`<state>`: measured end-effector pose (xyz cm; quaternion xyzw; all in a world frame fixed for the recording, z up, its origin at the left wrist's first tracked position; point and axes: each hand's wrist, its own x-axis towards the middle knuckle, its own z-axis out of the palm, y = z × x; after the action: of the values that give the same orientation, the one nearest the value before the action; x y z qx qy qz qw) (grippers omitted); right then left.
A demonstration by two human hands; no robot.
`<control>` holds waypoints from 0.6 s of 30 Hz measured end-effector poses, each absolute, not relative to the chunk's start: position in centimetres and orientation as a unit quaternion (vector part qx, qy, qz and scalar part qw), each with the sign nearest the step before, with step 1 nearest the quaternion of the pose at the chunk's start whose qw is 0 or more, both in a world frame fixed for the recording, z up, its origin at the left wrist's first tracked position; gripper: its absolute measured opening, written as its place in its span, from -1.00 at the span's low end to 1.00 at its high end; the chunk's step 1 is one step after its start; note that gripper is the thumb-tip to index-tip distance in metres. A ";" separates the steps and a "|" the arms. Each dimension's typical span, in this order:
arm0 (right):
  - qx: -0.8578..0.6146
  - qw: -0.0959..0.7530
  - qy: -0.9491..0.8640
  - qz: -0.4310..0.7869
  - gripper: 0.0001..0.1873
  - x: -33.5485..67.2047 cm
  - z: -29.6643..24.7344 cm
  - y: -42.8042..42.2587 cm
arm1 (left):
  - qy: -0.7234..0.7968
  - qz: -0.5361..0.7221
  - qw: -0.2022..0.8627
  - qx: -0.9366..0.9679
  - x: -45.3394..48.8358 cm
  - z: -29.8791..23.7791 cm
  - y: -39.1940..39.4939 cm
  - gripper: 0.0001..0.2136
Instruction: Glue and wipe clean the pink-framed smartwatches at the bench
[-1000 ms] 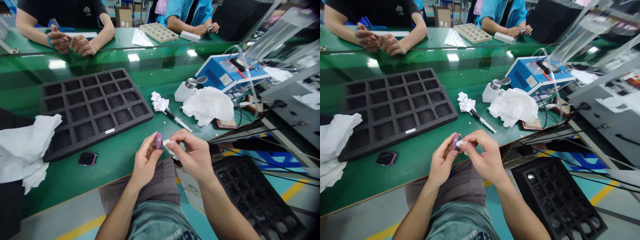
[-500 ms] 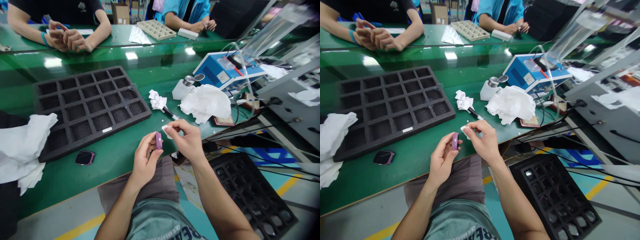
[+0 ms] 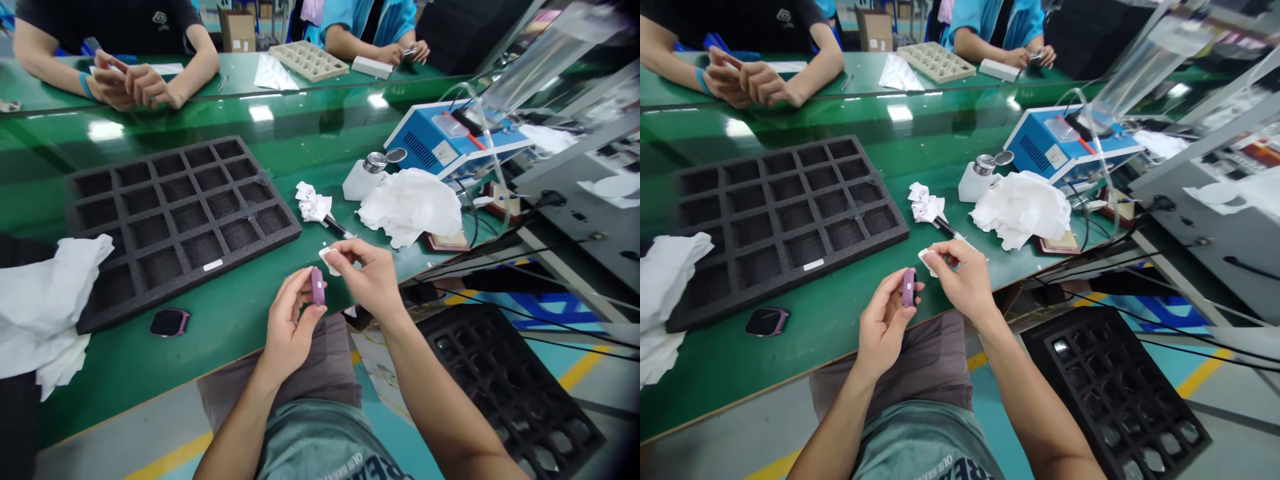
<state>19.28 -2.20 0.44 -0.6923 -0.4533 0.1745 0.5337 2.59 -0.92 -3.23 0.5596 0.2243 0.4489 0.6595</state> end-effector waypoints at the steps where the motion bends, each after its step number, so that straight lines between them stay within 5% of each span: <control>1: -0.692 0.541 -0.443 0.181 -0.84 19.3 0.6 -2.5 | 0.221 0.451 0.661 0.557 2.6 -3.2 -0.9 -0.59; 18: -0.656 0.541 -0.482 0.210 -0.90 16.9 3.2 -4.1 | 0.224 0.459 0.624 0.591 2.6 -3.2 -0.5 -0.58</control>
<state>16.89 -4.13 3.20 -0.6561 -0.4821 0.2105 0.5411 2.59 -0.50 -3.17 0.5913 0.2238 0.4593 0.6240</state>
